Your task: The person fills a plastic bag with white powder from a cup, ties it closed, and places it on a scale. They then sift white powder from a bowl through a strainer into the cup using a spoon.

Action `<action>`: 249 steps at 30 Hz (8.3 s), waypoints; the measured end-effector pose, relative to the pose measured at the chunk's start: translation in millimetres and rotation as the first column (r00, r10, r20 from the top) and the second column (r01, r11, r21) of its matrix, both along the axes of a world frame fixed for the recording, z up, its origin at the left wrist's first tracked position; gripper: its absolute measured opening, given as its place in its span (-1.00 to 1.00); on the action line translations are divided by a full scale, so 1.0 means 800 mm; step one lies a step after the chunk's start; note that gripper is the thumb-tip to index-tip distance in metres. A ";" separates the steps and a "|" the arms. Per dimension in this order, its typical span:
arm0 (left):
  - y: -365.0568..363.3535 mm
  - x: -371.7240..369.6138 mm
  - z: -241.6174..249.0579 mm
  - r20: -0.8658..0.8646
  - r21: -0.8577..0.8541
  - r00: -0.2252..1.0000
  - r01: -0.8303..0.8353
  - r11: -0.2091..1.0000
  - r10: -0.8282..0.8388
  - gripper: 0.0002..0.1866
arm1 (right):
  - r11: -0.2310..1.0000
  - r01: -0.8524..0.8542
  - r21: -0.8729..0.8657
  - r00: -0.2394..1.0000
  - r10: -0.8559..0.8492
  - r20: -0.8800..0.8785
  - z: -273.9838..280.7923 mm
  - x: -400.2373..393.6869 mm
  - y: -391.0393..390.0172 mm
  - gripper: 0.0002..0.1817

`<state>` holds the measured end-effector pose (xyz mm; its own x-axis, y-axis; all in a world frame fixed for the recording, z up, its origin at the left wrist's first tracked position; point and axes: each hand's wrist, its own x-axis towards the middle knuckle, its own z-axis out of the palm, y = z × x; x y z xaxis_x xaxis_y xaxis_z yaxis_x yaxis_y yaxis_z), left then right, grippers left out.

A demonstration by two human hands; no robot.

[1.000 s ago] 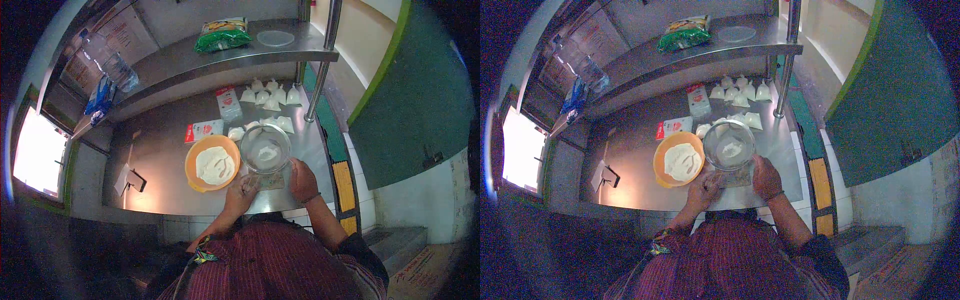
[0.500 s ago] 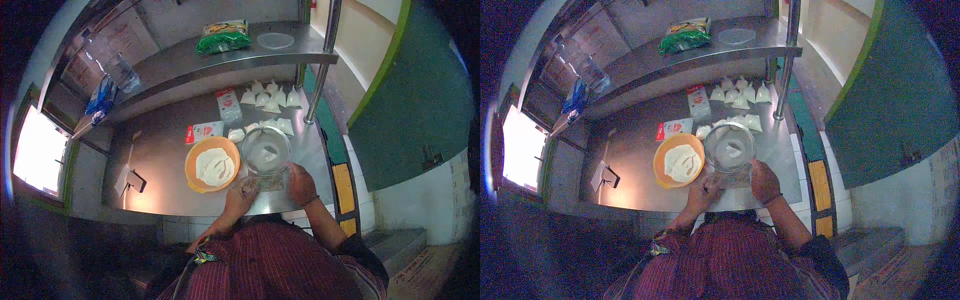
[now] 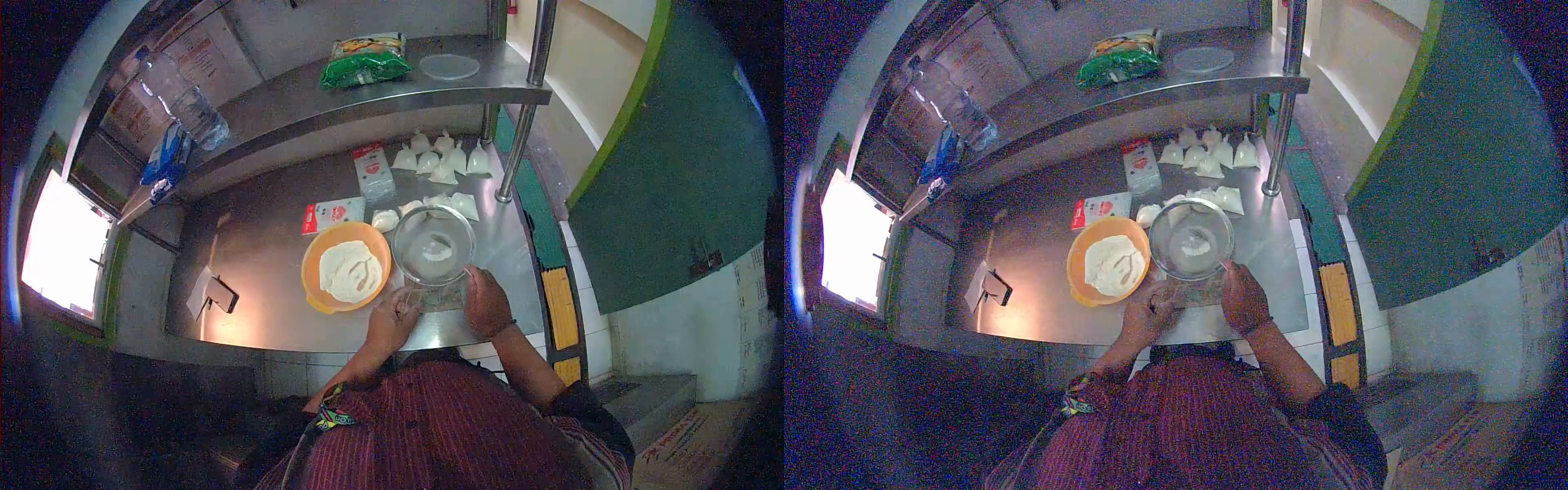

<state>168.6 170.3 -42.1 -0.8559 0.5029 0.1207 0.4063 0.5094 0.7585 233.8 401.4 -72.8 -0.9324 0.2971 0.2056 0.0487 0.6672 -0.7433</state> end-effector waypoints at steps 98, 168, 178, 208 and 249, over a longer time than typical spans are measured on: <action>-0.023 -0.003 -0.044 0.111 0.006 0.993 -0.027 1.000 0.027 -0.49 | 0.994 0.049 -0.102 0.998 -0.052 -0.024 0.037 -0.003 -0.010 -0.70; -0.002 0.002 -0.013 0.150 0.025 0.985 -0.089 0.996 0.085 -0.58 | 0.996 0.007 0.085 0.999 -0.011 0.039 0.030 -0.011 -0.009 -0.62; -0.005 0.007 -0.021 0.119 0.018 0.991 -0.064 0.998 0.061 -0.54 | 0.982 0.158 -0.103 0.987 -0.154 0.044 0.021 -0.017 0.001 -0.61; -0.011 0.005 -0.019 0.122 0.006 0.990 -0.070 0.998 0.069 -0.50 | 0.967 -0.012 0.254 0.999 -0.002 0.053 0.013 0.002 -0.010 -0.55; -0.282 -0.125 -0.019 0.335 0.212 0.938 -0.167 0.963 0.089 -0.57 | 0.888 -0.098 0.449 0.938 -0.068 0.339 0.014 -0.163 -0.231 -0.63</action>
